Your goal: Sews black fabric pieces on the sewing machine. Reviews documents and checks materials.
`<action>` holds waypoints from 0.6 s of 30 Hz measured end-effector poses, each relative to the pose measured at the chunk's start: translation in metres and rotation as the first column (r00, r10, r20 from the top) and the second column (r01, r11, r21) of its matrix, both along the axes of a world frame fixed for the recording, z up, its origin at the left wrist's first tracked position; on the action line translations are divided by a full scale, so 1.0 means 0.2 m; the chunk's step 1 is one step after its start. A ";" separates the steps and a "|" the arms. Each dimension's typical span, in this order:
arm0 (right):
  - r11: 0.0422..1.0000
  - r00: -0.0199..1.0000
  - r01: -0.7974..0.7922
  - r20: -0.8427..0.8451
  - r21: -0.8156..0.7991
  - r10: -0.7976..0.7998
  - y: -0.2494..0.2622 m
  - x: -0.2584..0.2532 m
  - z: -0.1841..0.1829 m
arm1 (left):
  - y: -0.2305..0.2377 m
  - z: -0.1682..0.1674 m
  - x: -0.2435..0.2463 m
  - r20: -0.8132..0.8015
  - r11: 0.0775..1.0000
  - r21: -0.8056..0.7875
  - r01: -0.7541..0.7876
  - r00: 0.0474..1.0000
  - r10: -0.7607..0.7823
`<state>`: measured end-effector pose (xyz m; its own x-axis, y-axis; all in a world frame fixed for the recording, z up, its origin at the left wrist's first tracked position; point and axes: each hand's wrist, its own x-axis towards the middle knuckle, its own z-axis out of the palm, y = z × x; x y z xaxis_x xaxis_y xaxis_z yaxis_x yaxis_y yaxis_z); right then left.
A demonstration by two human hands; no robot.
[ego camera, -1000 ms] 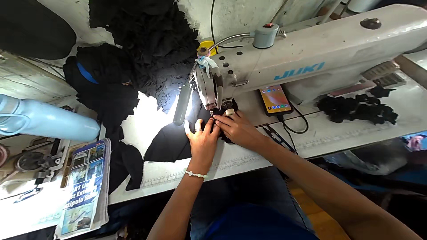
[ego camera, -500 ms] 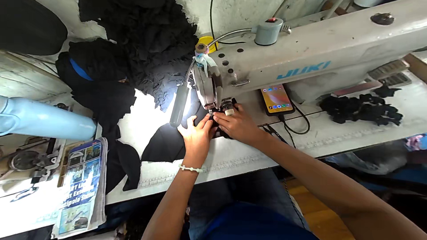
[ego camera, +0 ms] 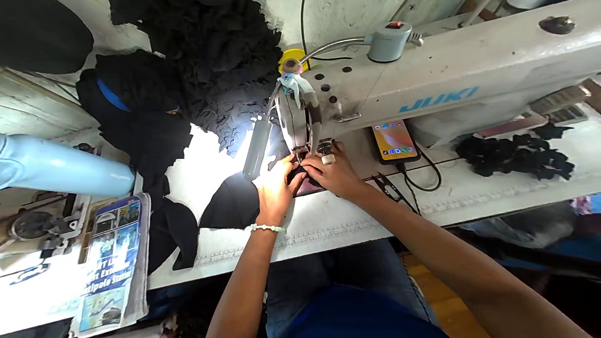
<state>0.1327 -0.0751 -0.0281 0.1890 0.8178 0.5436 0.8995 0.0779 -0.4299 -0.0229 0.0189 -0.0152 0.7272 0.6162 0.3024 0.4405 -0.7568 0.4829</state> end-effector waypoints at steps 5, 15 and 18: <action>0.997 0.998 -0.032 -0.061 -0.067 0.028 0.03 -0.01 -0.01 | 0.00 -0.01 0.00 -0.019 0.998 0.056 0.017 1.000 -0.016; 0.946 0.951 0.081 -0.259 -0.314 -0.167 0.02 -0.01 0.09 | 0.00 0.00 0.00 -0.049 0.998 0.069 0.011 0.999 -0.008; 0.906 0.915 0.093 -0.323 -0.413 -0.241 0.04 -0.03 0.16 | 0.01 0.03 0.00 -0.100 0.998 0.049 0.028 0.995 -0.023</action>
